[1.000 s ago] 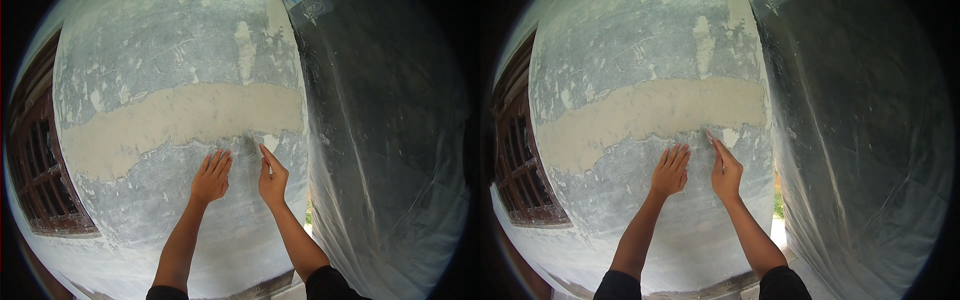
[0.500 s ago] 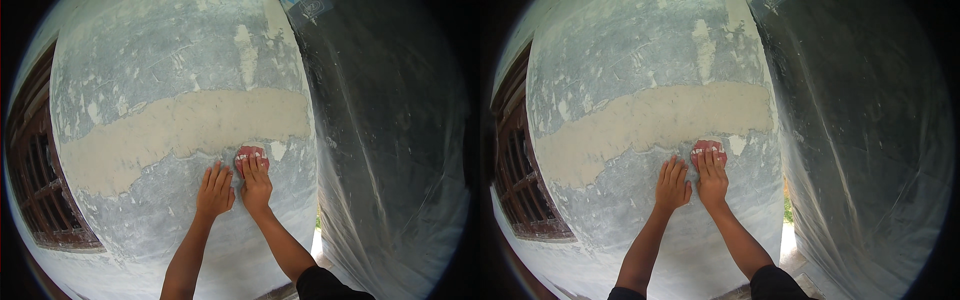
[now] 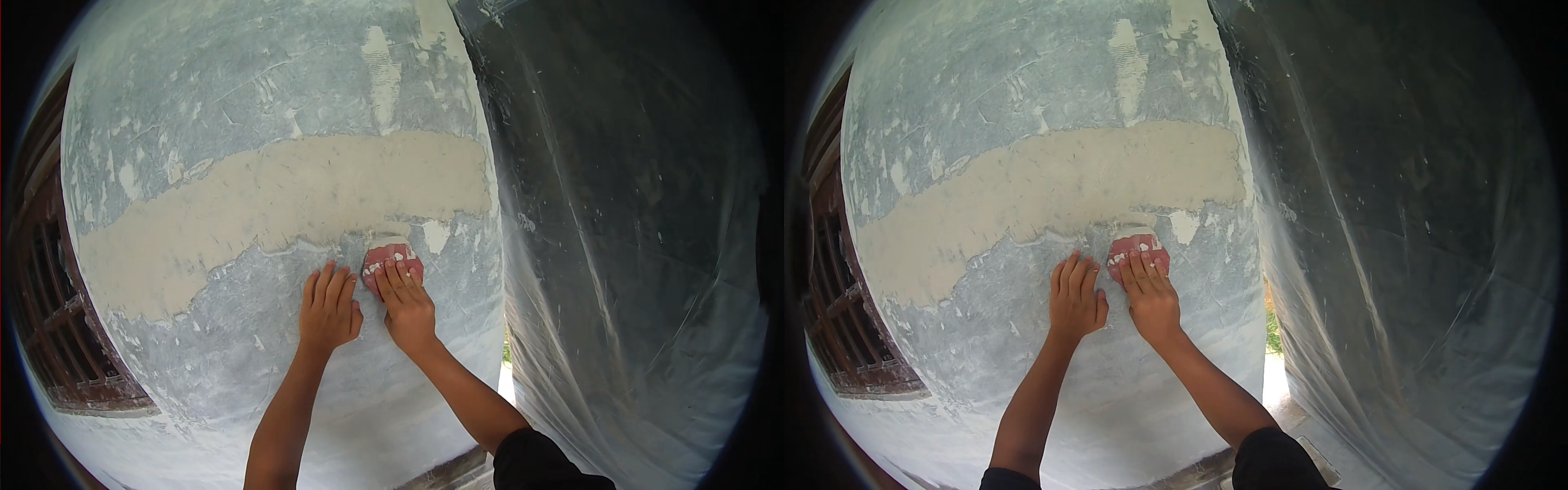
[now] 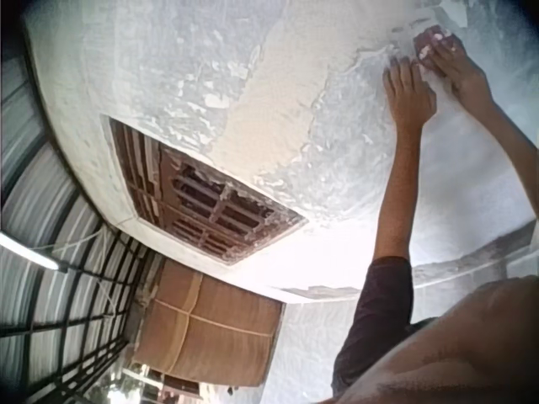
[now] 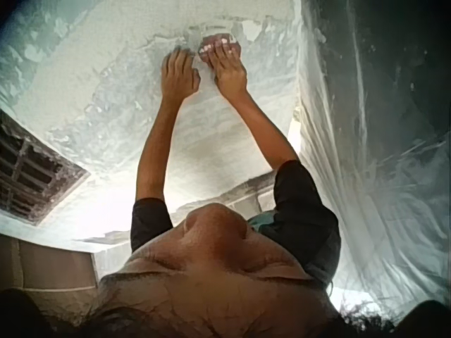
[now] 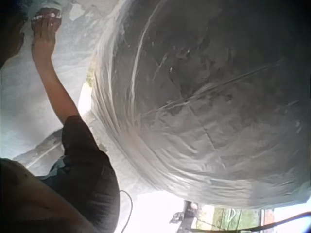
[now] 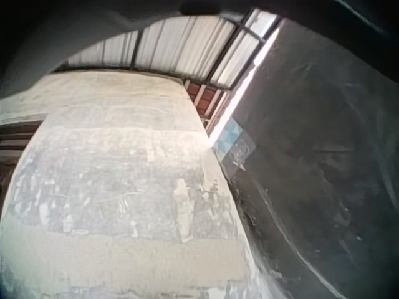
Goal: The person applies wall putty to a wall using a putty knife, smoothing the putty over a damaged area.
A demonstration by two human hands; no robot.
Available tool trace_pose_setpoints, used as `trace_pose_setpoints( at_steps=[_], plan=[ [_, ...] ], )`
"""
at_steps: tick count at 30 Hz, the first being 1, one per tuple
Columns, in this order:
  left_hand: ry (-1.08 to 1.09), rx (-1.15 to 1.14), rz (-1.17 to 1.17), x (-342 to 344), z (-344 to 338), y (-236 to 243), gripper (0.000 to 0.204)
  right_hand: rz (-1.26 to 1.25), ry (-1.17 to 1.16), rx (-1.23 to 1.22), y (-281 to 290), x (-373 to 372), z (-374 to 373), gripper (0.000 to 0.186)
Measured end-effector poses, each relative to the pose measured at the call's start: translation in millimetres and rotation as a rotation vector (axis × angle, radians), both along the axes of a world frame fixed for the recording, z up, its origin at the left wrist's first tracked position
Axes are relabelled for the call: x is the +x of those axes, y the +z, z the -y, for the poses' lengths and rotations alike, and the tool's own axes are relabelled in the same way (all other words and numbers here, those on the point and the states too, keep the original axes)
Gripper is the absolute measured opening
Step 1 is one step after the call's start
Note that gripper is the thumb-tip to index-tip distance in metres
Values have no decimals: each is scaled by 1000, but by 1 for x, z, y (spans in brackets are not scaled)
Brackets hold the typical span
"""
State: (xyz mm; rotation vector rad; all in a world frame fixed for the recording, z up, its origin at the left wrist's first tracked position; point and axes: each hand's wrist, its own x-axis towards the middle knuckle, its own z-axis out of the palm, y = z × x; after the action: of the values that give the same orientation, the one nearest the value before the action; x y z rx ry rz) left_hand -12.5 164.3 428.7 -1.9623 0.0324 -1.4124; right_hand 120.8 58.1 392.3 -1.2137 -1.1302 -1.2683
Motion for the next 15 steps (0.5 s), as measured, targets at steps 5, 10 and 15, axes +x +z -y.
trace_pose_setpoints(
  at_steps=[5, 10, 15],
  plan=[
    [17, -2, -2, -1, 1, 1, 42, 73, 194, -169, 8, 16, 65, 49],
    [44, -20, -15, -3, 4, 1, 36, -185, 419, -123, 88, 52, 91, 29],
    [49, -35, -8, 2, 6, 2, 30, -37, 445, -390, 146, 80, 92, 31]
  ],
)
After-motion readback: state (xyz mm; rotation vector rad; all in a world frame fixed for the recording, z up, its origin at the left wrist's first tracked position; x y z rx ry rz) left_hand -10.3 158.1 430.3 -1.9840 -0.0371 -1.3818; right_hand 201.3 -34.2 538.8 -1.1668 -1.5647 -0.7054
